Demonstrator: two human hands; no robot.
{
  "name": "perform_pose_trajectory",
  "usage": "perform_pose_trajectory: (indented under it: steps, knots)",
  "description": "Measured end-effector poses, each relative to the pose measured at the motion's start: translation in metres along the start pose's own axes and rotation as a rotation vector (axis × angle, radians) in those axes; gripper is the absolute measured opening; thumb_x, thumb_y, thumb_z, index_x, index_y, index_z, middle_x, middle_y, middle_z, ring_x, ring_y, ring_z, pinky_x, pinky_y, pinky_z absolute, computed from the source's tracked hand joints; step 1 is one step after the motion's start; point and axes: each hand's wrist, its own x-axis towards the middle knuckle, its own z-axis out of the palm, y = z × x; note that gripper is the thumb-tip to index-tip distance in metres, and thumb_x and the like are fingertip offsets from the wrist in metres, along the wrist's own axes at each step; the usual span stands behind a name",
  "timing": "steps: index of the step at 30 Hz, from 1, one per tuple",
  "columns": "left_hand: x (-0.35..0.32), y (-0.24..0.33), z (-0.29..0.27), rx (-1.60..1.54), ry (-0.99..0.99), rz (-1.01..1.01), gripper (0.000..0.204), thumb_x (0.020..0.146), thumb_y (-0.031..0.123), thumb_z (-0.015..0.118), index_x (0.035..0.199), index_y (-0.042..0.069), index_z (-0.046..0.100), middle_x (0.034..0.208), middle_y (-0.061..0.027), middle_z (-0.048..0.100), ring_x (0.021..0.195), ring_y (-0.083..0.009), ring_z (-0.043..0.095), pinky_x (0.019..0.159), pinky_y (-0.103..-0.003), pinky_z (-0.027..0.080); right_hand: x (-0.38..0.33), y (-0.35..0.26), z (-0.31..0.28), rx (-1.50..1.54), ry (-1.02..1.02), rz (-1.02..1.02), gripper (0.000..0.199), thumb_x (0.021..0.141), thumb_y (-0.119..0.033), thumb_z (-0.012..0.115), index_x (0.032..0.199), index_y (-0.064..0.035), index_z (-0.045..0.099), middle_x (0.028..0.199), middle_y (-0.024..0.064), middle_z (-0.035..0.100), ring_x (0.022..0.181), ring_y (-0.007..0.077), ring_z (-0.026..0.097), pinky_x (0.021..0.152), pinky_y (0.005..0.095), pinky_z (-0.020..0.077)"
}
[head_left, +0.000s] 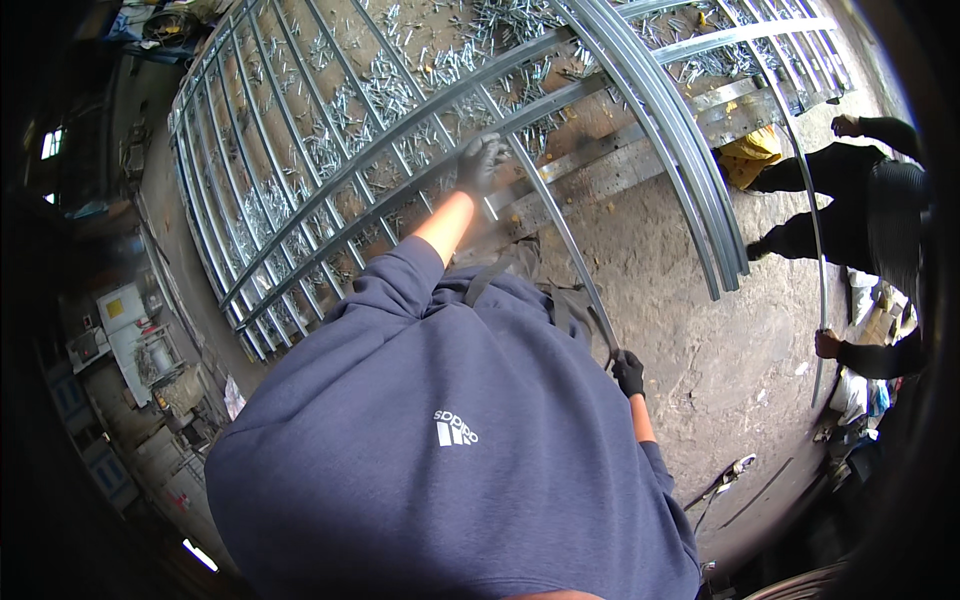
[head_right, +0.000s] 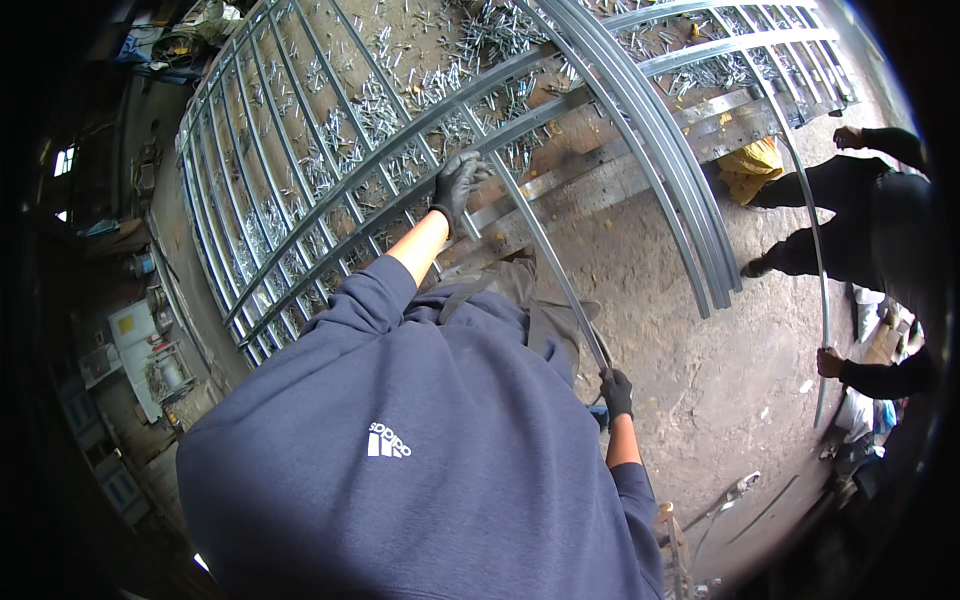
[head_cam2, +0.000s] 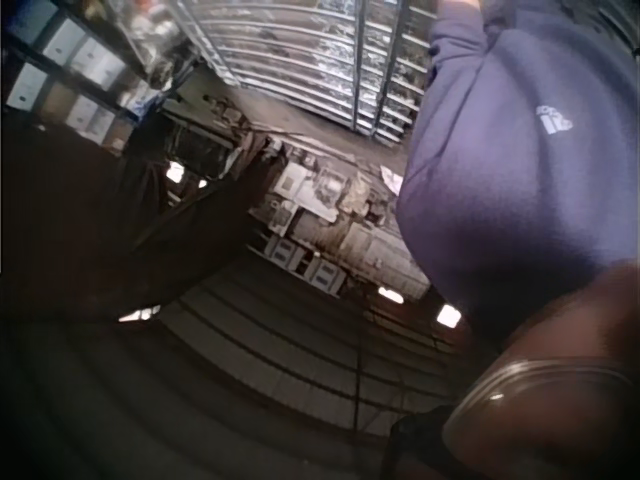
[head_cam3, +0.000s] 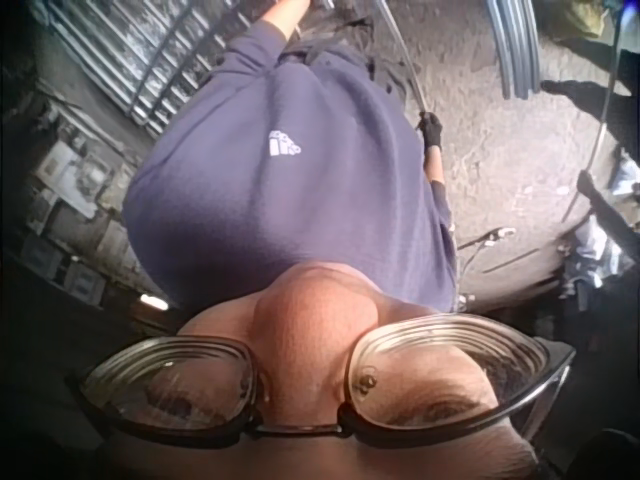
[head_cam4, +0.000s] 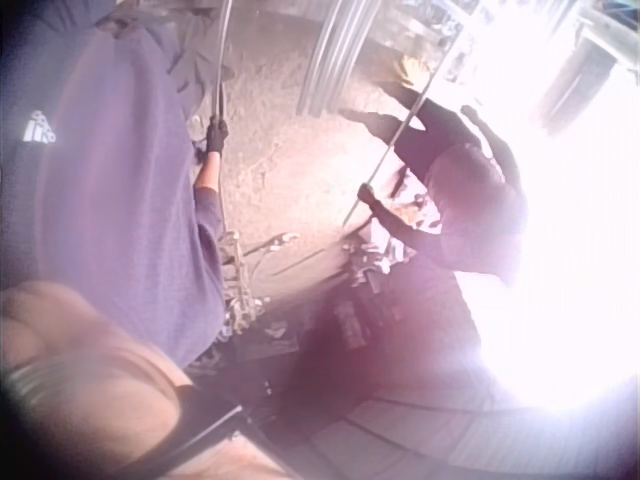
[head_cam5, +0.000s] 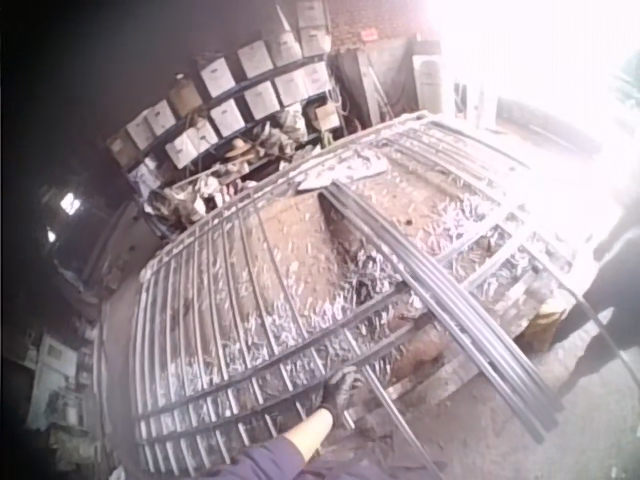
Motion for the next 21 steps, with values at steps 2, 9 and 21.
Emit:
perform_pose_trajectory:
  steps: [2, 9, 21]
  knots:
    - [0.015, -0.008, -0.003, 0.147, 0.009, 0.142, 0.030, 0.101, 0.021, 0.058, 0.128, 0.008, 0.060, 0.109, -0.0048, 0.070, 0.095, -0.0130, 0.067, 0.081, -0.025, 0.051, 0.021, -0.053, 0.040, -0.177, -0.020, -0.192, 0.024, 0.097, -0.028, 0.063, 0.095, -0.0049, 0.070, 0.067, 0.0022, 0.056, 0.060, 0.0134, 0.053, 0.056, 0.0325, 0.0440]
    - [0.050, 0.002, -0.013, 0.591, 0.159, 0.576, 0.060, 0.096, 0.037, 0.061, 0.145, 0.007, 0.045, 0.139, -0.0148, 0.053, 0.127, -0.0255, 0.052, 0.106, -0.040, 0.042, 0.064, -0.285, 0.177, 0.370, -0.219, -0.799, 0.046, 0.099, -0.026, 0.062, 0.139, -0.0037, 0.053, 0.138, 0.0148, 0.057, 0.128, 0.0250, 0.053, 0.107, 0.0352, 0.0412]
    - [0.220, 0.016, -0.064, 0.905, 0.248, 0.127, 0.070, 0.092, 0.032, 0.067, 0.147, 0.003, 0.034, 0.127, -0.0185, 0.059, 0.112, -0.0289, 0.059, 0.093, -0.041, 0.046, 0.014, -0.053, 0.040, -0.042, -0.082, -0.254, 0.039, 0.097, -0.032, 0.067, 0.120, 0.0003, 0.065, 0.105, 0.0078, 0.070, 0.100, 0.0177, 0.064, 0.091, 0.0319, 0.0492]
